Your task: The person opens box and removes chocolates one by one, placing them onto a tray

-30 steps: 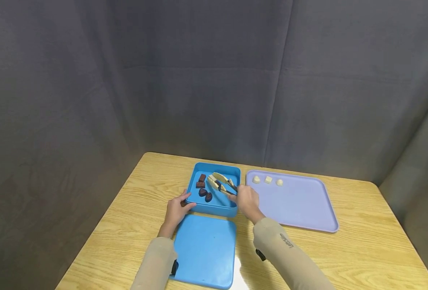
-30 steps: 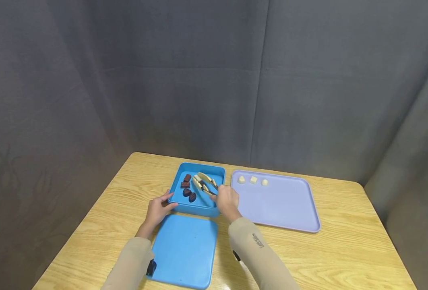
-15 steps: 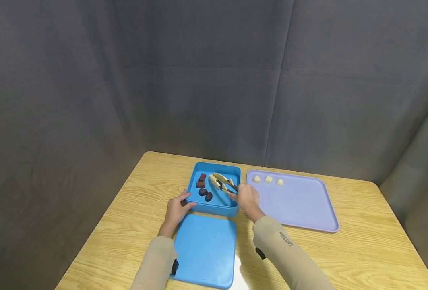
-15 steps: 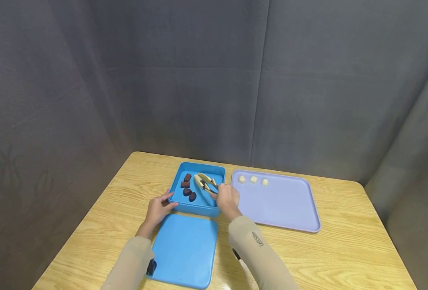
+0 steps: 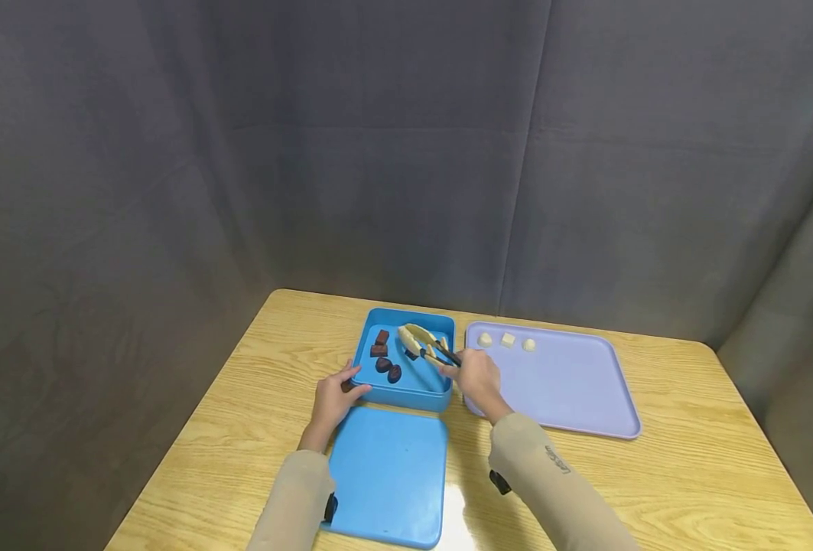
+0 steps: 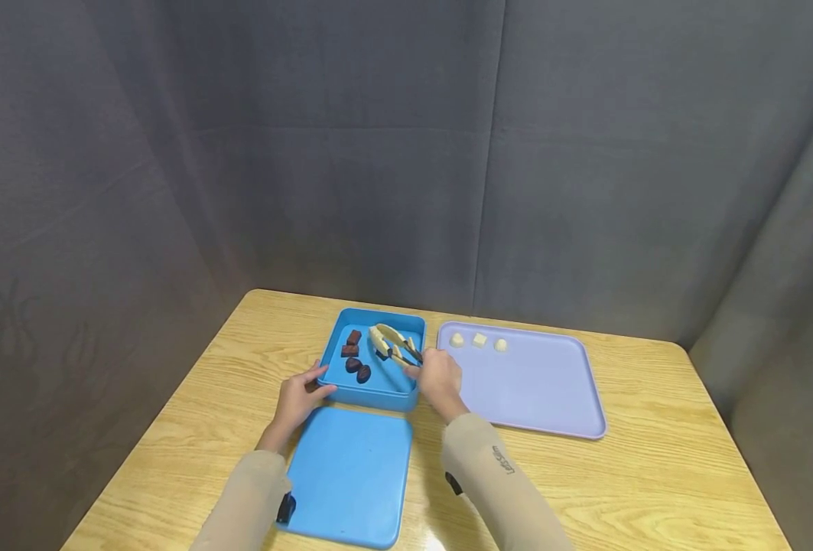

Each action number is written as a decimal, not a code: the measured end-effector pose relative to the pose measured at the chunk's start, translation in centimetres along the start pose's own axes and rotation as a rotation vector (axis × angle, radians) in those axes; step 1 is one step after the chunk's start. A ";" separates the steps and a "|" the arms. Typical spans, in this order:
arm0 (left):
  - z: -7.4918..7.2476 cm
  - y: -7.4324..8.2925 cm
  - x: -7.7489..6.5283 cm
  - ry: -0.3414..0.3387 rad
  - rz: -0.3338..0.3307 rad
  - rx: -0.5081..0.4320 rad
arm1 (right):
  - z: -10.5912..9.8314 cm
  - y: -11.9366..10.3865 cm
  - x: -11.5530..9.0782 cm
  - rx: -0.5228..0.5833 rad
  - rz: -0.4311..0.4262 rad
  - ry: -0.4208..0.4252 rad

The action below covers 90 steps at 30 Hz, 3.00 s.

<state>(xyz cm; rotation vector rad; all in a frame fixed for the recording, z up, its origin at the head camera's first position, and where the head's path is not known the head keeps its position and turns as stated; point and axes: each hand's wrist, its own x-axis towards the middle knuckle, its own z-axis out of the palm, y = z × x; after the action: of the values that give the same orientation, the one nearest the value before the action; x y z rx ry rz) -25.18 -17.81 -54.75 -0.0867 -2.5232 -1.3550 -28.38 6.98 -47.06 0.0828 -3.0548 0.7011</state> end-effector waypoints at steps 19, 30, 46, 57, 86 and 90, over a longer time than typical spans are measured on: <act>-0.3 0.2 0.1 -0.018 -0.017 -0.006 | -1.9 2.2 -2.1 0.106 -0.068 0.096; -0.6 0.4 0.1 -0.019 -0.013 -0.001 | -3.1 3.9 -3.7 0.130 -0.094 0.119; -0.3 -0.1 0.2 -0.023 -0.042 -0.012 | -4.8 7.4 -6.5 0.178 -0.049 0.150; -0.3 -0.1 0.3 -0.027 -0.045 -0.016 | -5.1 9.9 -7.2 0.190 -0.003 0.147; -0.4 -0.1 0.3 -0.022 -0.036 -0.005 | -3.4 12.7 -6.5 0.112 0.097 0.092; -0.3 -0.1 0.2 -0.024 -0.029 -0.007 | -3.3 12.6 -6.4 0.103 0.100 0.085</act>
<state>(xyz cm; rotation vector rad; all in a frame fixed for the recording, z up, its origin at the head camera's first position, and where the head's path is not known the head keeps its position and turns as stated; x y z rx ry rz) -25.34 -18.17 -54.59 -0.0681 -2.5494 -1.3821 -22.70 20.09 -49.70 -0.0968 -2.9580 0.8439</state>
